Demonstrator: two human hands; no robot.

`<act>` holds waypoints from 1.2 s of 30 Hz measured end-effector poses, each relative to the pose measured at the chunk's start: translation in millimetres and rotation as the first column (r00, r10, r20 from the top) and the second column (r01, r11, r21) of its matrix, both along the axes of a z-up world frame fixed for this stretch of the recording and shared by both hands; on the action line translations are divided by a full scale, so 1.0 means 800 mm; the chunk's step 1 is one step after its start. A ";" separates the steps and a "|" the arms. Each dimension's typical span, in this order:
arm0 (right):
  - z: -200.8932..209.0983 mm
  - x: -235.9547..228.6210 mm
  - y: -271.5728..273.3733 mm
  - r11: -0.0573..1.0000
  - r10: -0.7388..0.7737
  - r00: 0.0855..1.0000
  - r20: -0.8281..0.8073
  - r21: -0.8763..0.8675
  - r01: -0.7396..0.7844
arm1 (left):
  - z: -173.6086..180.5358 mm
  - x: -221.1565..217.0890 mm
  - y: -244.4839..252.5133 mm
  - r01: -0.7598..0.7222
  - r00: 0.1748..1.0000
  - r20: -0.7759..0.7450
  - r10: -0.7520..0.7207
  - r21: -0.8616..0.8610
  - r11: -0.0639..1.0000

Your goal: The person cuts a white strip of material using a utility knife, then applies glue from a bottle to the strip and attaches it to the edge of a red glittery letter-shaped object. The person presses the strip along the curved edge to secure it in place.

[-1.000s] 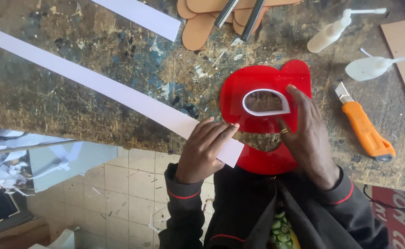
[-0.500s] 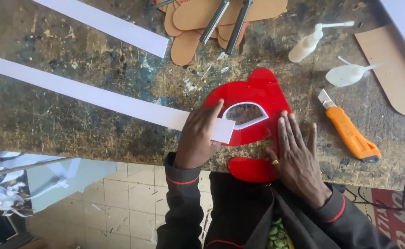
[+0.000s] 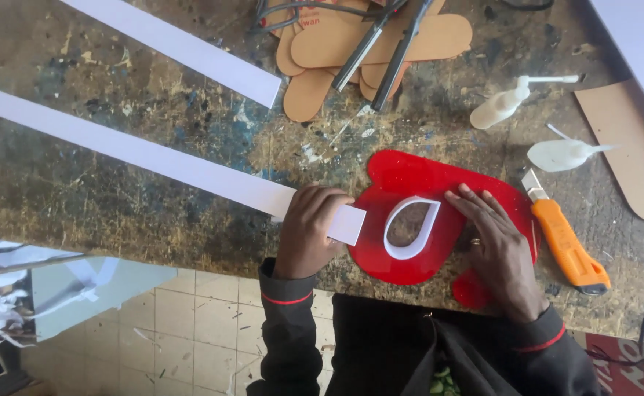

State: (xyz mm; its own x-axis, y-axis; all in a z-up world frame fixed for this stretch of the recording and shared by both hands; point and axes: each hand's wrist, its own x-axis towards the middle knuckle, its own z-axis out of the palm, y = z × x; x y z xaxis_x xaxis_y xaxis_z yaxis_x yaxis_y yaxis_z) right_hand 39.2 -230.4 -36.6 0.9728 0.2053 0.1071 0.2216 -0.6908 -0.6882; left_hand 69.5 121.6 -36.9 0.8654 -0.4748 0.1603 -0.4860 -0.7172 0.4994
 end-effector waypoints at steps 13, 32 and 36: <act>0.018 0.056 -0.019 0.984 0.170 0.981 -0.098 0.078 -0.163 | 0.011 0.044 0.001 -0.056 0.998 0.003 0.056 0.026 0.998; 0.009 0.073 -0.027 0.934 0.332 0.937 0.110 0.098 -0.343 | 0.051 0.078 -0.029 0.031 0.996 -0.089 -0.019 0.132 0.991; 0.000 0.064 -0.035 0.934 0.340 0.922 0.183 0.046 -0.354 | 0.038 0.074 -0.047 0.034 0.999 -0.010 -0.033 0.106 0.994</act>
